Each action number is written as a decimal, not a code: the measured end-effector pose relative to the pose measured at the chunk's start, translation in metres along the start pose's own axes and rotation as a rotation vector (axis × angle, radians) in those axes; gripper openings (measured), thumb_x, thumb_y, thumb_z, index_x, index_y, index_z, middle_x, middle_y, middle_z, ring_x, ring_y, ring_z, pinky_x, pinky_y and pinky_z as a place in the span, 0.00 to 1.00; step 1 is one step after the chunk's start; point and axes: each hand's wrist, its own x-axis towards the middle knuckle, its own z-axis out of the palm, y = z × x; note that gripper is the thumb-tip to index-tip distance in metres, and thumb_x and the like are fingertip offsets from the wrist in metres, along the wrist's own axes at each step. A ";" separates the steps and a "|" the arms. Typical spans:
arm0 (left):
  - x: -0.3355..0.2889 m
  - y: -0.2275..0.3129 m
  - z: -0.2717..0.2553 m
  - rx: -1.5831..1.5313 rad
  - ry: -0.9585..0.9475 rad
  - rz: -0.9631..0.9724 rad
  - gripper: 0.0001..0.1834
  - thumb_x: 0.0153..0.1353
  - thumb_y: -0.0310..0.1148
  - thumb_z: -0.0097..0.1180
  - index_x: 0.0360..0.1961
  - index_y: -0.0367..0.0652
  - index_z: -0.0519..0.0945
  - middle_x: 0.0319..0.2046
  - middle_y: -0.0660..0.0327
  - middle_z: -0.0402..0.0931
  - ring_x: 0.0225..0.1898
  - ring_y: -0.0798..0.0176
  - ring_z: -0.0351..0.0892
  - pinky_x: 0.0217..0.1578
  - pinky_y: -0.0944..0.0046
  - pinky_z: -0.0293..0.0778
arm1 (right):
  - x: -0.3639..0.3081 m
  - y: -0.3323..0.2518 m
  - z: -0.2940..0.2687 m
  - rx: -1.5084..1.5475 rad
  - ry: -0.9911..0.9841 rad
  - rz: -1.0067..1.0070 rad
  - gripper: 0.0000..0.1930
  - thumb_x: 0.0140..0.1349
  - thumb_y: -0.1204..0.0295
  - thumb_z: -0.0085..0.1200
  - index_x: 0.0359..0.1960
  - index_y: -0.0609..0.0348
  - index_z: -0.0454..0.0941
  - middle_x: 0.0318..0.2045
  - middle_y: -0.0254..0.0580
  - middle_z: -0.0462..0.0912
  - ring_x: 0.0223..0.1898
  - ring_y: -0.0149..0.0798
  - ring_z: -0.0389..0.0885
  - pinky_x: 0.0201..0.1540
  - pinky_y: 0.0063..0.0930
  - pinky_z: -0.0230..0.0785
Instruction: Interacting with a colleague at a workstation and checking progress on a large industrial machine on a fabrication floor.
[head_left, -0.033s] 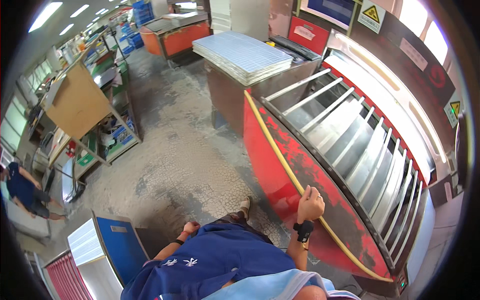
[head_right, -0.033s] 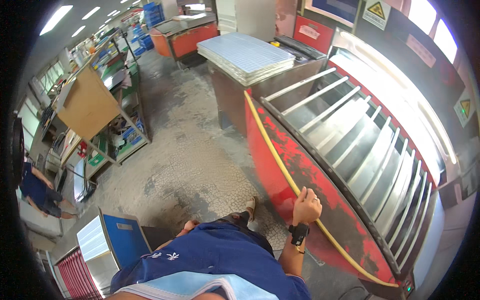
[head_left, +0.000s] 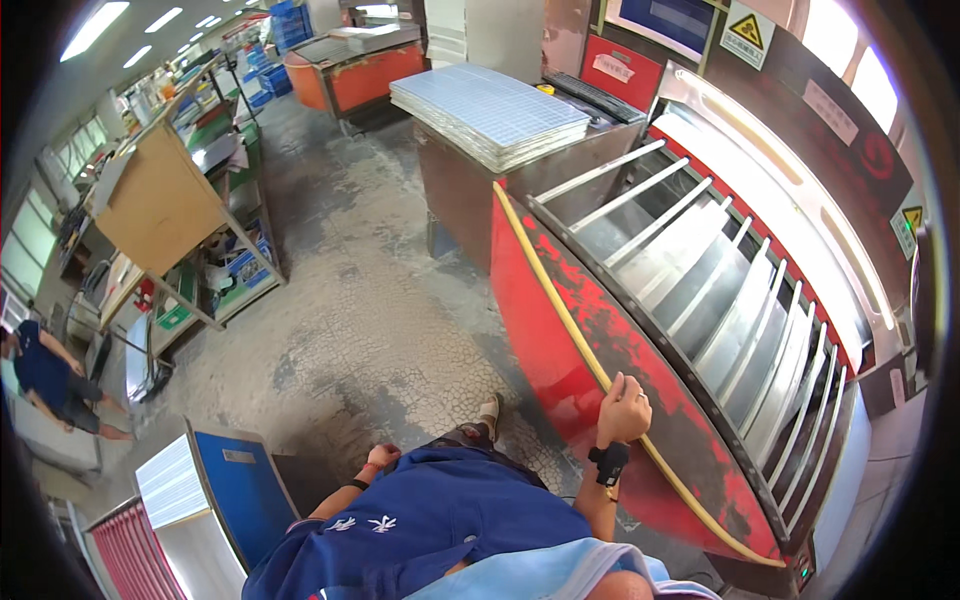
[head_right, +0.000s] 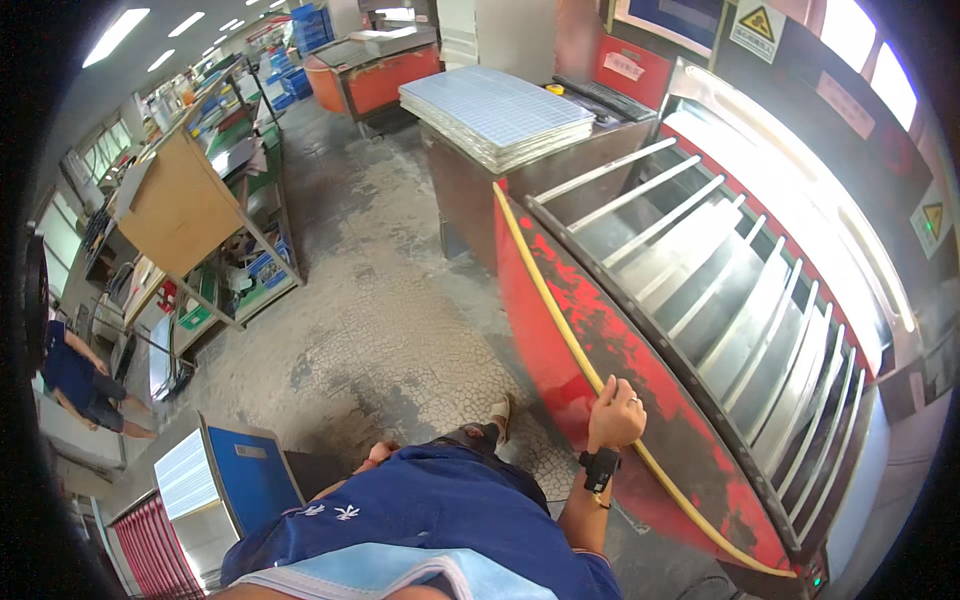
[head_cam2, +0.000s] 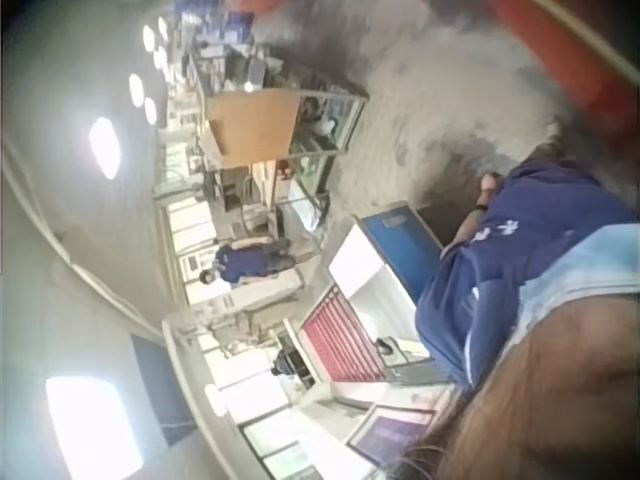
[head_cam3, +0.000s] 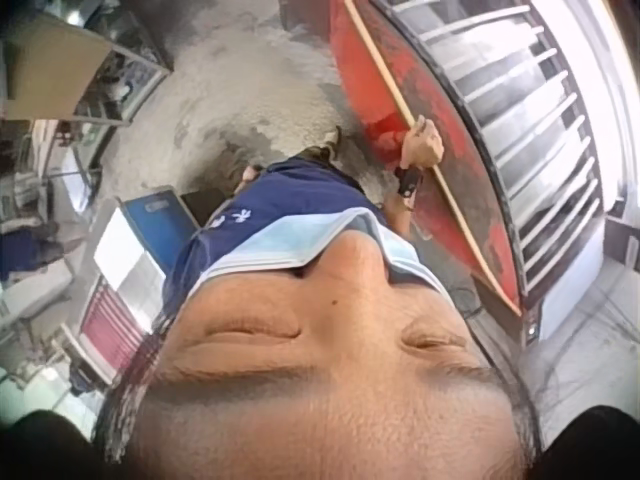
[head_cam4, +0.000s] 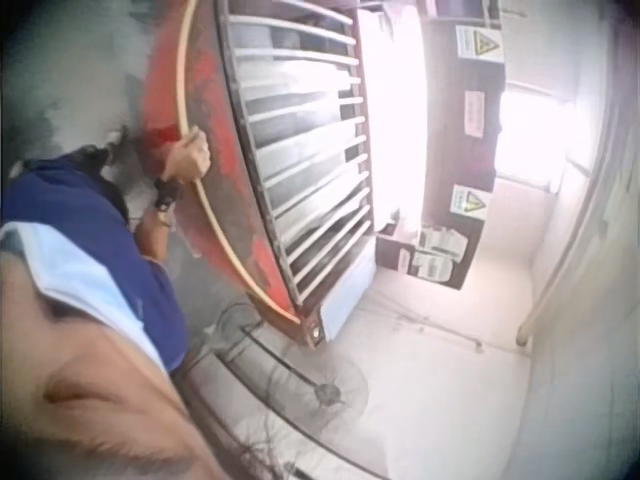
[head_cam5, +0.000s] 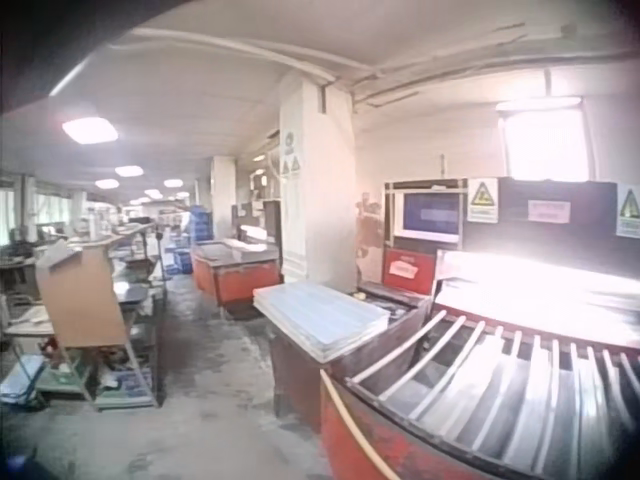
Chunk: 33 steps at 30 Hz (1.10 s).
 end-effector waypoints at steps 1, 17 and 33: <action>-0.004 -0.007 0.001 0.012 0.017 -0.039 0.19 0.52 0.49 0.62 0.38 0.48 0.88 0.36 0.56 0.85 0.41 0.53 0.85 0.45 0.57 0.77 | 0.002 -0.003 0.000 0.024 -0.020 0.016 0.08 0.63 0.62 0.58 0.32 0.51 0.79 0.21 0.36 0.81 0.25 0.43 0.80 0.29 0.37 0.71; -0.018 -0.066 0.036 0.003 0.051 -0.203 0.22 0.50 0.47 0.61 0.40 0.43 0.86 0.38 0.49 0.84 0.45 0.49 0.84 0.47 0.55 0.76 | 0.004 -0.006 0.004 -0.006 -0.079 0.042 0.10 0.65 0.61 0.57 0.31 0.52 0.79 0.22 0.39 0.82 0.23 0.46 0.81 0.26 0.39 0.72; -0.057 -0.045 0.013 -0.145 0.036 -0.320 0.22 0.47 0.47 0.63 0.39 0.43 0.87 0.39 0.50 0.84 0.44 0.50 0.83 0.48 0.56 0.76 | 0.001 -0.002 -0.003 0.038 0.004 0.030 0.10 0.65 0.60 0.57 0.32 0.52 0.79 0.21 0.37 0.80 0.23 0.46 0.79 0.26 0.40 0.70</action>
